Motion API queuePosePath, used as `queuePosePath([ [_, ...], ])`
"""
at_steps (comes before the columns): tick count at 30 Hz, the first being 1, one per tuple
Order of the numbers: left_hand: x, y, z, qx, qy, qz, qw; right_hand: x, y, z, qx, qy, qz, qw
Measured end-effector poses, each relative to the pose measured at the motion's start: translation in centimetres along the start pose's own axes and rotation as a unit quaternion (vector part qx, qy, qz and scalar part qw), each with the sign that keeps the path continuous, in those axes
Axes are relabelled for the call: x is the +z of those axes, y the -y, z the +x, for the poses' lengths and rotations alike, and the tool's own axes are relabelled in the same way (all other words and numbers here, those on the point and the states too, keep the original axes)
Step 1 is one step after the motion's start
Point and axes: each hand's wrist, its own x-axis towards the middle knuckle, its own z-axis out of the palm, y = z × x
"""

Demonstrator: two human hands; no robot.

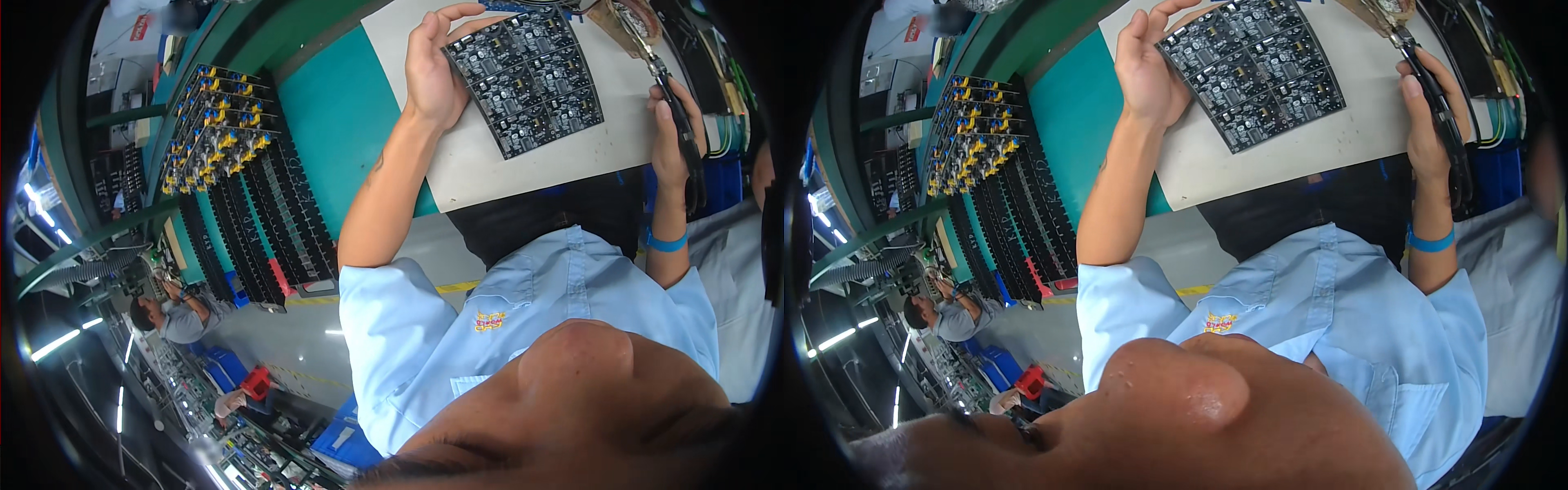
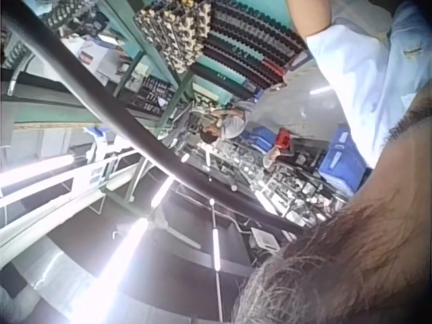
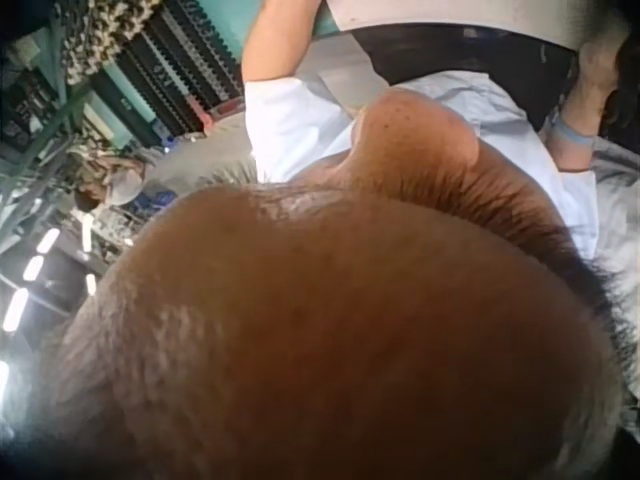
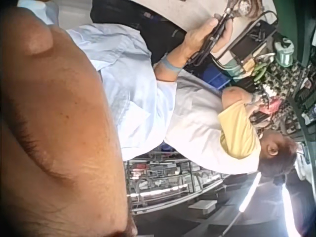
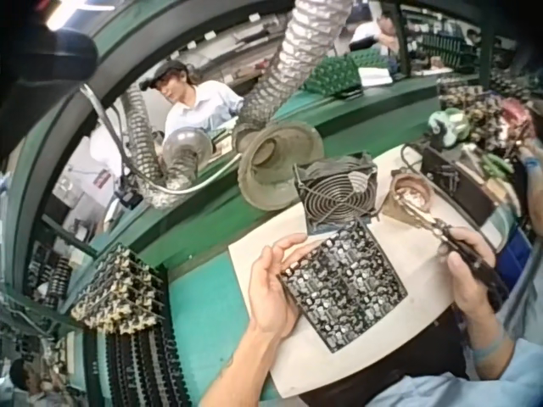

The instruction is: The person is soldering and inspecting components on a circuit board at an industrial manual assembly station.

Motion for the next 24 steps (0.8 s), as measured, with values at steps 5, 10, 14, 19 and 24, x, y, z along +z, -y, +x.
queuePosePath([
  [5, 0.5, 0.0, -0.3, 0.012, 0.027, -0.028, 0.999, 0.0, 1.2, -0.5, -0.032, 0.011, 0.042, 0.999],
  [10, 0.7, -0.2, -0.5, 0.0, 0.024, -0.051, 0.998, 1.8, 4.5, -1.1, -0.093, 0.08, 0.058, 0.991],
  [14, 0.7, -0.2, -0.4, -0.008, 0.031, -0.058, 0.998, 3.0, 5.8, -0.7, -0.136, 0.157, 0.067, 0.976],
  [19, 0.7, -0.2, -0.3, -0.008, 0.031, -0.057, 0.998, 3.6, 5.9, -0.3, -0.182, 0.231, 0.064, 0.954],
  [24, 0.2, 0.0, -0.2, -0.009, 0.052, -0.065, 0.997, 3.7, 5.6, -0.6, -0.175, 0.225, 0.06, 0.957],
])
